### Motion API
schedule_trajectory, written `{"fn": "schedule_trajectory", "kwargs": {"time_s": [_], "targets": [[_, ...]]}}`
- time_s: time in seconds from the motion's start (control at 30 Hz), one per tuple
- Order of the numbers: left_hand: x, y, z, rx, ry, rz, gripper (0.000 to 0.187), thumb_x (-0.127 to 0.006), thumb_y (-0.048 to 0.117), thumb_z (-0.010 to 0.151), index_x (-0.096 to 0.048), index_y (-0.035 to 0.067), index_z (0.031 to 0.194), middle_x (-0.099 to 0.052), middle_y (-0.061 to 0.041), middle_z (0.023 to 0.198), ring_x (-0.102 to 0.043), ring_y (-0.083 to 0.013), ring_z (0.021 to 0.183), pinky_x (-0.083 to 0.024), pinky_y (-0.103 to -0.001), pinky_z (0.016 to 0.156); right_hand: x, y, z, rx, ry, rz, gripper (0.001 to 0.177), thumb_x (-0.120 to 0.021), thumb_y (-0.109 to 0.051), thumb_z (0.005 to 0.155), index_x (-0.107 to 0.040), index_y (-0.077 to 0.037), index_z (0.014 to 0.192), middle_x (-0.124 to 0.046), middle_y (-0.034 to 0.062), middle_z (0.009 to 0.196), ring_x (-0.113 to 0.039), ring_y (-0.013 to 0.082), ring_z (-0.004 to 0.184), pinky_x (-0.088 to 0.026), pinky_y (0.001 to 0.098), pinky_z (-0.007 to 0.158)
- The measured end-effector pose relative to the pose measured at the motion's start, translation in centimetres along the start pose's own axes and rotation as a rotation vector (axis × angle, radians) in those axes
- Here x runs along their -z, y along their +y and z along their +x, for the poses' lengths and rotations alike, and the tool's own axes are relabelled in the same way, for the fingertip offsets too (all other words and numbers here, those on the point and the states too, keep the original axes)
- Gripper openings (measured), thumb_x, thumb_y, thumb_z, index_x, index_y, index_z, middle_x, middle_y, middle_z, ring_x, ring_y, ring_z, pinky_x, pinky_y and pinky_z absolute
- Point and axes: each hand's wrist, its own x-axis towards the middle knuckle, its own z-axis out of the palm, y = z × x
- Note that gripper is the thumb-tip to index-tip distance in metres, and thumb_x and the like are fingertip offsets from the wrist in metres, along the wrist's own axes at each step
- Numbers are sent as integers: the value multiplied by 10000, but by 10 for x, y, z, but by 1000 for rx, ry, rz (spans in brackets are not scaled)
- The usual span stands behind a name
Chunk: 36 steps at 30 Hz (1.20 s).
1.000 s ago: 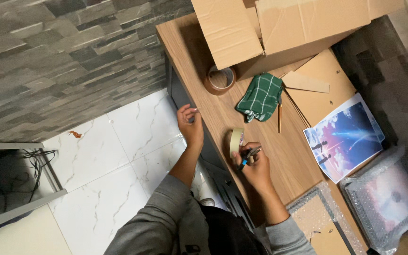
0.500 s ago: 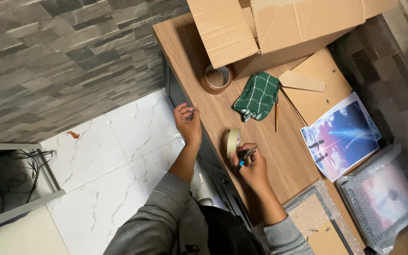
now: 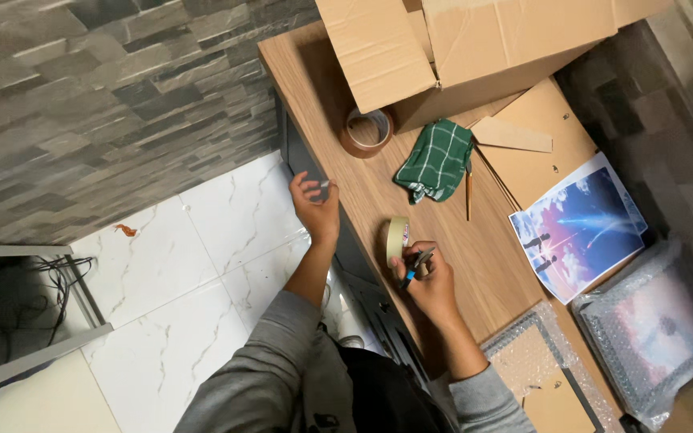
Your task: The person prepares to frame artwork by flattening a piece of bubble wrap on a table and then using shears to cut a strip of masking tape from a roll.
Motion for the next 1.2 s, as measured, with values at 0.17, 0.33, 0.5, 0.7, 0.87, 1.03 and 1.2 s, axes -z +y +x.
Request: {"fn": "schedule_trajectory", "kwargs": {"time_s": [0.17,0.33,0.5,0.7,0.87,1.03,1.2], "targets": [[10,21,-3,-69,-13,49,526,-747,126,664,-491,114,1123,-502,-78,953,-527,-194,815,-445,-267,641,2,0,-5,-22,14,3,293,-796,-67,676,-560,-54,849,-660,118,706,-621,184,644,-489,321,670],[16,54,-32,-257,-227,2,211,-707,195,758,-582,157,924,-469,9,975,-483,-140,853,-362,-250,708,14,5,-17,-48,66,31,288,-797,-75,676,-565,-57,847,-663,106,716,-617,176,656,-494,328,685],[22,90,-77,-420,-811,-100,190,-707,128,729,-641,126,906,-522,-36,941,-533,-206,858,-393,-296,764,37,16,-38,-47,172,85,307,-796,-79,681,-550,-48,862,-654,98,719,-619,158,654,-497,298,679],[-3,72,-118,-473,-1252,-97,237,-703,154,738,-667,121,970,-570,-69,987,-567,-257,962,-413,-340,859,68,24,-72,-70,289,130,314,-802,-79,676,-555,-41,866,-654,101,735,-633,157,664,-505,296,683],[-11,88,-144,-494,-1472,6,153,-664,120,779,-666,86,928,-587,-98,966,-584,-296,946,-446,-374,838,85,41,-100,-120,332,182,331,-798,-76,683,-541,-35,888,-658,107,770,-637,159,694,-499,293,694],[-19,81,-164,-457,-1557,128,108,-633,69,778,-653,57,883,-612,-144,906,-607,-315,893,-505,-359,754,98,54,-118,-170,347,117,335,-798,-95,681,-552,-38,901,-668,138,809,-649,195,739,-495,315,716],[-21,91,-180,-539,-1583,222,91,-604,46,797,-631,13,878,-586,-188,841,-613,-357,855,-541,-357,726,108,45,-123,-210,344,176,320,-784,-91,701,-549,-50,914,-670,115,795,-641,166,720,-505,292,702]]}}
